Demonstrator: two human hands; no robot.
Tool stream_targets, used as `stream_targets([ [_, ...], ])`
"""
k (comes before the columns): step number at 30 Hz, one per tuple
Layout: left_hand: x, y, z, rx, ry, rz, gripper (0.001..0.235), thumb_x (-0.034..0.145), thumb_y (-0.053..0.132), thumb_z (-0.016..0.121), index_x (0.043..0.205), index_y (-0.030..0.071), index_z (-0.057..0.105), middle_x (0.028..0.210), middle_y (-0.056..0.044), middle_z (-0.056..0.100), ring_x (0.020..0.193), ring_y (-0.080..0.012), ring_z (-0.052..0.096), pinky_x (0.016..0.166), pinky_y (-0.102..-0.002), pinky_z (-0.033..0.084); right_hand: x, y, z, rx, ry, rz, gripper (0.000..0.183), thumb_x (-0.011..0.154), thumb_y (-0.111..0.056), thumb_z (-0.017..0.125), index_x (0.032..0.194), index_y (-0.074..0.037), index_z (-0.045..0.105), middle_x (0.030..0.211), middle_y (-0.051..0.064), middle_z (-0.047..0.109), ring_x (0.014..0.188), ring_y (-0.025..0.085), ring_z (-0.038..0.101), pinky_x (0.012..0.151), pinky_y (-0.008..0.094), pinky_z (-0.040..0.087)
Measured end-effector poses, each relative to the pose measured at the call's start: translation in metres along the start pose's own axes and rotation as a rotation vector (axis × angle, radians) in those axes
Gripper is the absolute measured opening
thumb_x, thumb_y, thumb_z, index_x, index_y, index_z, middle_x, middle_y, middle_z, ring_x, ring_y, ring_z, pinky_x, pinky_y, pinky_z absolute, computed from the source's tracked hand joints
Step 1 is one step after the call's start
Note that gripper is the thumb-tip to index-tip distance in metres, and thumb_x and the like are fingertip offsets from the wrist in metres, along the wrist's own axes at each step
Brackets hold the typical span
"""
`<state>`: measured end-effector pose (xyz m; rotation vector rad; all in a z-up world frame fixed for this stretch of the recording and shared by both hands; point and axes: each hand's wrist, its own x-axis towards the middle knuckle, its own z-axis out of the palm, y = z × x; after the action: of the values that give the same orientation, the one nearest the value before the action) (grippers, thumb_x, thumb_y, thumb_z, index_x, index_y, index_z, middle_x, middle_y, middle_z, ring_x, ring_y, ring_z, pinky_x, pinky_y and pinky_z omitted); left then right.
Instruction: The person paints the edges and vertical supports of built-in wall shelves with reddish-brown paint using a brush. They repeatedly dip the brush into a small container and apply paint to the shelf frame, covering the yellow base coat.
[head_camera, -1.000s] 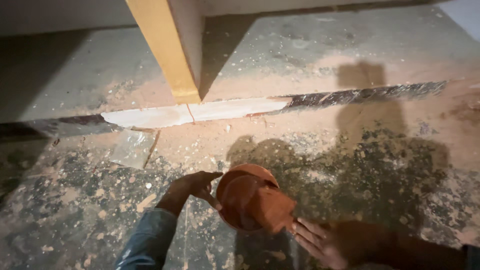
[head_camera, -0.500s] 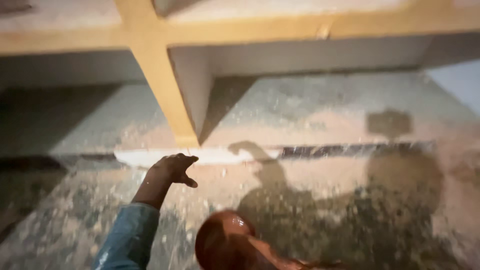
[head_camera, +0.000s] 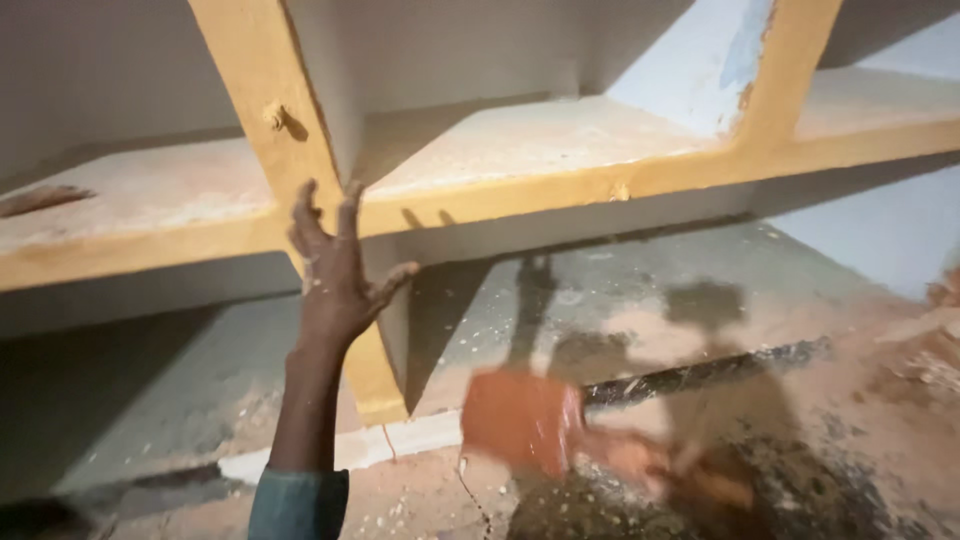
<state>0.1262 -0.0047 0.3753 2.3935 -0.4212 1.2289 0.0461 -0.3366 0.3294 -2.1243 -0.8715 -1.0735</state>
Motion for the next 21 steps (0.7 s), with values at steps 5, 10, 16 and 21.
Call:
stream_targets([
  [5, 0.007, -0.031, -0.009, -0.162, 0.196, -0.164, 0.092, 0.075, 0.028, 0.093, 0.150, 0.010, 0.044, 0.150, -0.026, 0.031, 0.135, -0.0496, 0.037, 0.108, -0.058, 0.042, 0.040, -0.026, 0.039, 0.038, 0.012, 0.097, 0.009, 0.086, -0.011, 0.071, 0.087, -0.003, 0.065, 0.087, 0.007, 0.068, 0.074, 0.014, 0.062, 0.064, 0.030, 0.051],
  [10, 0.002, -0.057, 0.019, -0.322, 0.179, -0.213, 0.078, 0.077, 0.012, 0.085, 0.145, 0.009, 0.047, 0.138, -0.023, 0.045, 0.131, -0.0430, 0.045, 0.112, -0.053, 0.043, 0.076, -0.043, 0.069, 0.088, 0.042, 0.133, 0.011, 0.082, -0.008, 0.074, 0.080, -0.003, 0.066, 0.077, 0.006, 0.069, 0.063, 0.012, 0.064, 0.057, 0.027, 0.050],
  [16, -0.011, -0.063, 0.031, -0.353, 0.012, -0.124, 0.082, 0.076, 0.011, 0.085, 0.147, 0.009, 0.044, 0.141, -0.019, 0.048, 0.130, -0.0418, 0.044, 0.111, -0.051, 0.041, 0.080, -0.044, 0.111, 0.310, 0.123, 0.150, 0.009, 0.079, -0.002, 0.072, 0.075, -0.003, 0.064, 0.073, 0.004, 0.070, 0.060, 0.010, 0.062, 0.054, 0.026, 0.050],
  [21, -0.024, -0.051, 0.047, -0.251, 0.000, -0.097, 0.091, 0.070, 0.010, 0.086, 0.149, 0.009, 0.042, 0.146, -0.018, 0.045, 0.131, -0.0414, 0.043, 0.110, -0.050, 0.041, 0.072, -0.012, 0.112, 0.387, 0.134, 0.081, 0.008, 0.083, -0.002, 0.072, 0.079, -0.004, 0.065, 0.073, 0.001, 0.068, 0.064, 0.008, 0.062, 0.058, 0.025, 0.051],
])
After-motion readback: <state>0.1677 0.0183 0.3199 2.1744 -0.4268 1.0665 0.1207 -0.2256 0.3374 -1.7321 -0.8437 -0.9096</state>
